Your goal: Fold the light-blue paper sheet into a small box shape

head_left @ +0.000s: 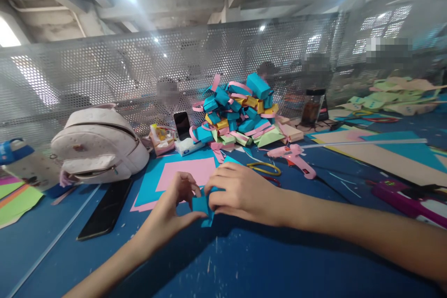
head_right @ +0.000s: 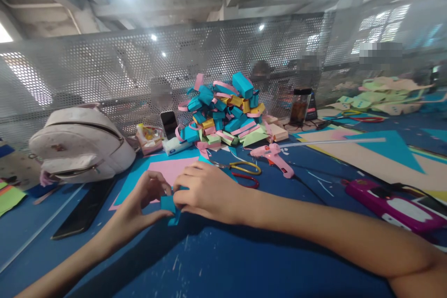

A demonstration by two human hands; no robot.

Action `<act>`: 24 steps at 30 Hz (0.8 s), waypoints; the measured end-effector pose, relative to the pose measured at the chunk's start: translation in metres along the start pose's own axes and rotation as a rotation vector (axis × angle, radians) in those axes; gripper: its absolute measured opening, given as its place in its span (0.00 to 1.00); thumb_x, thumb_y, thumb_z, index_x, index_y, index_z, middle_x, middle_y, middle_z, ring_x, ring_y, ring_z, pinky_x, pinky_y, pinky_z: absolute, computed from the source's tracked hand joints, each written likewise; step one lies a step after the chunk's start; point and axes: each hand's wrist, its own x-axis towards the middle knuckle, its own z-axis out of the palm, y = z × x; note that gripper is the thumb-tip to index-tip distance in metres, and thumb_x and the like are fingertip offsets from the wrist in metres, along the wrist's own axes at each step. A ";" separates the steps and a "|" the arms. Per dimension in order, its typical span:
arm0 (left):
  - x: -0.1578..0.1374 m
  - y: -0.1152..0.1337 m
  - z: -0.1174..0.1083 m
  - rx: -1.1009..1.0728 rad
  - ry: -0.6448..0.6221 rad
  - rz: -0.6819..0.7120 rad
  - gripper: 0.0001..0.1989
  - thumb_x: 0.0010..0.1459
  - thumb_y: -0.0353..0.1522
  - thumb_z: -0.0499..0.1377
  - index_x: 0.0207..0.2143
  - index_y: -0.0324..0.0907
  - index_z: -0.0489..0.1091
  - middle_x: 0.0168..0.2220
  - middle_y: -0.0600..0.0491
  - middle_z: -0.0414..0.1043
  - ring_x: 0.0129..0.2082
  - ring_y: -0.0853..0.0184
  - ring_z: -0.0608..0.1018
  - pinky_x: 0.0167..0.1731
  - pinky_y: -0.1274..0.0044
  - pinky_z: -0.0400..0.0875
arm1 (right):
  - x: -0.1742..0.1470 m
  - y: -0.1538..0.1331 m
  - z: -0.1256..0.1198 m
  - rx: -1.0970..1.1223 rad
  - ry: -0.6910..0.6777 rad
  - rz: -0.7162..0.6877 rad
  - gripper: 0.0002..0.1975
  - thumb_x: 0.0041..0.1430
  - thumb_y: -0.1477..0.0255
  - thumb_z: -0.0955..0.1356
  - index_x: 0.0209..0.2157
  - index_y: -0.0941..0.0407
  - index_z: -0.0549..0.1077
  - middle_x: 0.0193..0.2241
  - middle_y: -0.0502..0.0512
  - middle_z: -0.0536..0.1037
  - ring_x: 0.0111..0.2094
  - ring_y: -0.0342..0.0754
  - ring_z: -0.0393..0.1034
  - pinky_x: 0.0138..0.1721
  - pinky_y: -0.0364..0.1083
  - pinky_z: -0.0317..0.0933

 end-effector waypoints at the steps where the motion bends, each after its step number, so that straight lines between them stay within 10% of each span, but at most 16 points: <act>1: 0.000 0.000 0.000 0.004 0.005 0.010 0.22 0.56 0.34 0.65 0.46 0.47 0.55 0.38 0.55 0.66 0.37 0.67 0.73 0.37 0.74 0.69 | 0.000 0.001 -0.001 0.018 -0.006 0.004 0.04 0.64 0.69 0.68 0.37 0.55 0.73 0.42 0.52 0.74 0.45 0.49 0.65 0.48 0.49 0.54; 11: -0.014 -0.013 0.014 0.174 0.031 0.086 0.36 0.55 0.36 0.66 0.62 0.56 0.54 0.61 0.49 0.60 0.61 0.53 0.63 0.58 0.62 0.62 | 0.001 0.003 -0.002 0.235 0.084 0.135 0.06 0.61 0.69 0.70 0.36 0.56 0.70 0.36 0.50 0.75 0.40 0.47 0.67 0.45 0.47 0.55; 24: -0.015 -0.012 0.013 0.209 0.285 0.115 0.20 0.63 0.32 0.58 0.57 0.51 0.64 0.57 0.50 0.68 0.56 0.59 0.71 0.55 0.67 0.67 | 0.007 0.003 0.020 1.091 0.325 0.611 0.21 0.46 0.71 0.77 0.34 0.55 0.63 0.31 0.46 0.73 0.31 0.42 0.66 0.33 0.43 0.60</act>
